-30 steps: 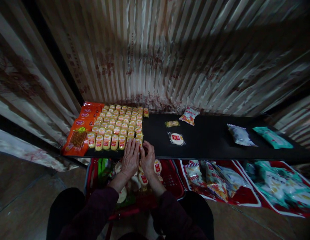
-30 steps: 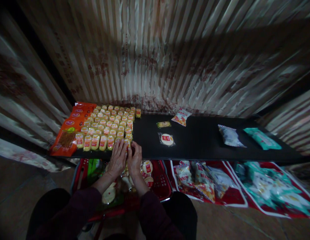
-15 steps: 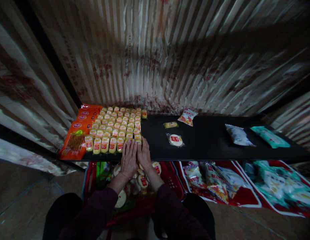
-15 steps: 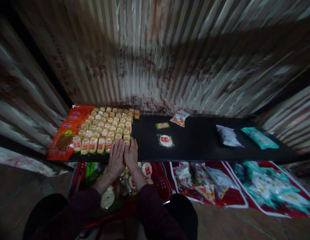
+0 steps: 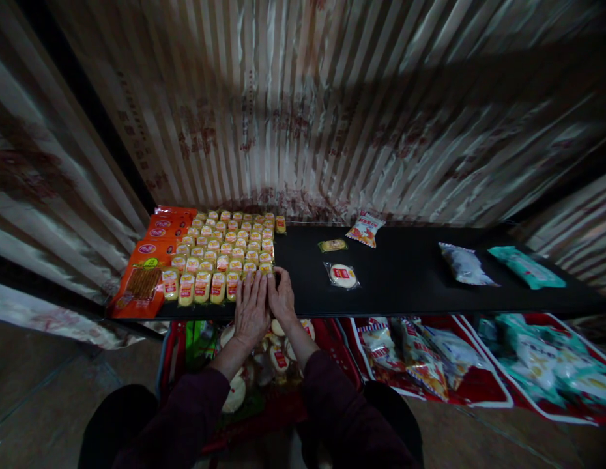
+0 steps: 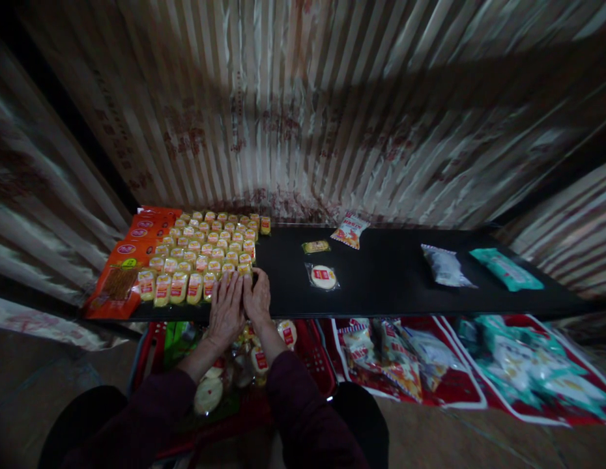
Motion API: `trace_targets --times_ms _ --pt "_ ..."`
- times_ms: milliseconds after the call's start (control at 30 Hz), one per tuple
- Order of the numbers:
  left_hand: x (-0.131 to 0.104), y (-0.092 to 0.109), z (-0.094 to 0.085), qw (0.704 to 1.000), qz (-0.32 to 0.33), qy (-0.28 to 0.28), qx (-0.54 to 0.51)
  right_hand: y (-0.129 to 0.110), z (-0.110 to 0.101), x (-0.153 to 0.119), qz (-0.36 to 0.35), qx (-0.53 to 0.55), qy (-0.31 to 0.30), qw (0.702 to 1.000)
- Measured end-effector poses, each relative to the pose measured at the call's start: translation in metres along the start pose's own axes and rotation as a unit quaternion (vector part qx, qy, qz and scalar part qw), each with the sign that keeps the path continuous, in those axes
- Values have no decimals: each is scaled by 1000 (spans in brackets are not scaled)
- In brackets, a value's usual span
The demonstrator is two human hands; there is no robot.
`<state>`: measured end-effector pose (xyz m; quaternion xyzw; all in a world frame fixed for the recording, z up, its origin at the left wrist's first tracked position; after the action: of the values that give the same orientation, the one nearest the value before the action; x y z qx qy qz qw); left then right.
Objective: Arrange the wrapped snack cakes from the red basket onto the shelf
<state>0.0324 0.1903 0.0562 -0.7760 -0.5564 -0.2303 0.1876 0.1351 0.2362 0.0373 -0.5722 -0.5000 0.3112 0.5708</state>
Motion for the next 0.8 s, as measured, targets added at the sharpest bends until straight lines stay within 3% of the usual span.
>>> trace_targets --times_ms 200,300,533,667,800 --pt "0 0 -4 1000 4 5 -2 11 -8 16 32 19 17 999" --pt "0 0 -2 1000 5 -4 2 13 -3 32 49 16 -28 998" --pt "1 2 0 1000 3 -18 8 -11 2 59 -21 -82 -66 994" --pt "1 1 0 1000 1 -17 9 -14 18 66 -40 -71 -117 990" --pt "2 1 0 1000 1 -12 10 -10 19 68 -49 -59 -110 991"
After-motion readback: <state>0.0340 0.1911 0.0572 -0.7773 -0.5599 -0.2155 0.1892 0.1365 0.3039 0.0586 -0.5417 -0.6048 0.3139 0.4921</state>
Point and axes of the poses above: each hand's wrist, its own x-axis towards the middle knuckle, its own z-axis out of the palm, y = z × x, the point moved 10 cm from there along x, towards the middle knuckle, and after that the axes turned 14 degrees about x, right-handed, at the moved point
